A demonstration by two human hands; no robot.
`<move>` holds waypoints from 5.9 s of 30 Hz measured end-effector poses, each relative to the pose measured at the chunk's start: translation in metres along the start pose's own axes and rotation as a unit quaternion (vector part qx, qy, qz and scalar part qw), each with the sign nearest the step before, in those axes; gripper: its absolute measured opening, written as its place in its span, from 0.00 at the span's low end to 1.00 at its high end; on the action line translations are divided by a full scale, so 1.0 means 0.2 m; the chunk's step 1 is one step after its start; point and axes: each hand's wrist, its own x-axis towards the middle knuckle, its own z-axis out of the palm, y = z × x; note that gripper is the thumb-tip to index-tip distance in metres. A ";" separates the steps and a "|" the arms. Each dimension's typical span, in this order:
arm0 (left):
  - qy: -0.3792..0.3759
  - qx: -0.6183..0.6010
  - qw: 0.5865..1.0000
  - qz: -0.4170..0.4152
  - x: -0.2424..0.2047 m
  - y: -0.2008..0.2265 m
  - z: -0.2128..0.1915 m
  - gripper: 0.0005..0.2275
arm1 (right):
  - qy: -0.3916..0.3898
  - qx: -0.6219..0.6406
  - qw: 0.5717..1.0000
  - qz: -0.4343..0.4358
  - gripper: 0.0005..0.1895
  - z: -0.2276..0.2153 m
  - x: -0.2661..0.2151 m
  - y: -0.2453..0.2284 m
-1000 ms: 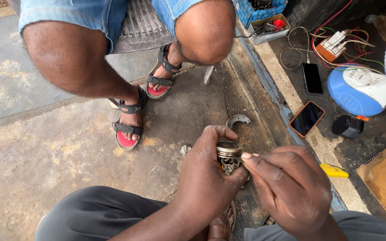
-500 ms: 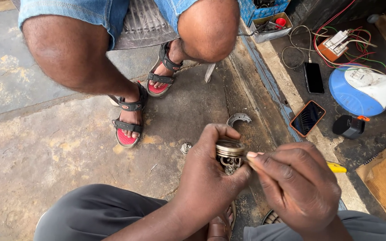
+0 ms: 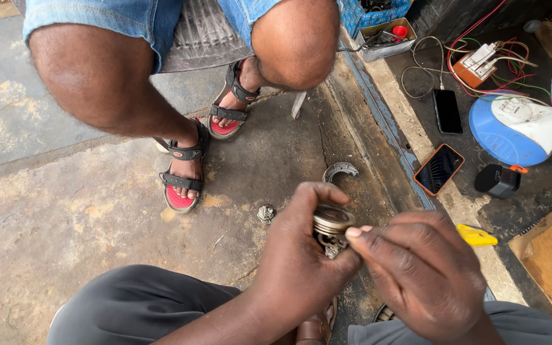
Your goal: Servicing and cleaning a motorcycle engine piston using a hand tool.
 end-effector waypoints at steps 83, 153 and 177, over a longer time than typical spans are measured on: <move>0.021 0.025 0.999 0.018 -0.03 0.05 -0.02 0.19 | 0.041 -0.056 0.997 0.045 0.14 0.02 -0.06 -0.03; -0.136 0.139 0.963 -0.188 0.40 0.03 0.20 0.28 | 0.052 0.699 0.540 0.467 0.25 0.16 -0.45 1.08; -0.123 0.132 0.976 -0.123 0.39 0.06 -0.07 0.25 | 0.097 0.667 0.653 0.345 0.07 0.21 -0.24 0.52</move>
